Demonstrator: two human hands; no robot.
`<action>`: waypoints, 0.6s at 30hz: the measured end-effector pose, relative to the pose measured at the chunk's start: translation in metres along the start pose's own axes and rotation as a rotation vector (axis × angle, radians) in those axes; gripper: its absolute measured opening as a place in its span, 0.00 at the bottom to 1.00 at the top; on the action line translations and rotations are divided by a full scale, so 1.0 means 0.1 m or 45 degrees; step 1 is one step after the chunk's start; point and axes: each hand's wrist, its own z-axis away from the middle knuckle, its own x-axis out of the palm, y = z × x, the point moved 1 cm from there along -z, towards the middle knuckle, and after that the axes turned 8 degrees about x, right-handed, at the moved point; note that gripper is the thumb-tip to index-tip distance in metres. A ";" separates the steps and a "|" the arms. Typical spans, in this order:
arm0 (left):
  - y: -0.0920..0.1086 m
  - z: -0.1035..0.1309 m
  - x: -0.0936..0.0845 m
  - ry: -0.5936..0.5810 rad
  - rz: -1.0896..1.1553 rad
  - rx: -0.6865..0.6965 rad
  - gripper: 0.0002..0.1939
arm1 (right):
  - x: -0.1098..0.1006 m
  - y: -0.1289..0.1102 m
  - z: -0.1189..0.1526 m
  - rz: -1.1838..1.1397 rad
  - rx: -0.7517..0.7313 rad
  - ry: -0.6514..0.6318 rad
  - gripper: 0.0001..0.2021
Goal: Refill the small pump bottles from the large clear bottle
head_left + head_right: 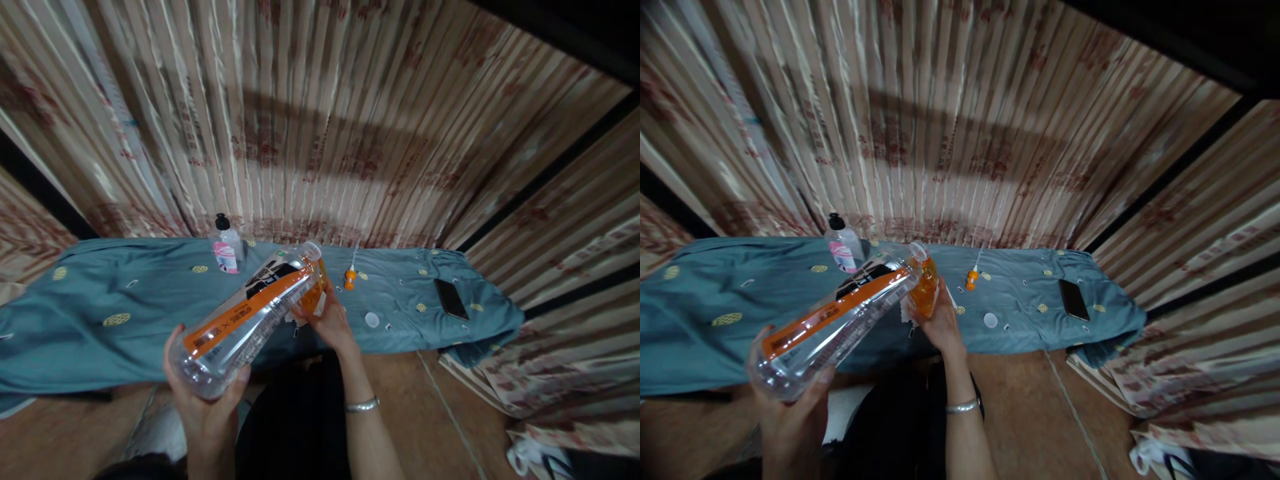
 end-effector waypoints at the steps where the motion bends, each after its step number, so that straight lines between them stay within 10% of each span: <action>1: 0.00 0.00 0.01 0.000 0.036 -0.027 0.57 | -0.04 -0.06 -0.02 0.001 -0.001 -0.036 0.45; 8: 0.01 0.01 0.03 -0.024 0.086 -0.137 0.58 | -0.09 -0.20 -0.13 -0.044 0.029 -0.097 0.41; 18: 0.31 0.08 0.16 0.054 0.045 -0.153 0.58 | 0.35 0.12 -0.08 -0.319 0.018 0.143 0.40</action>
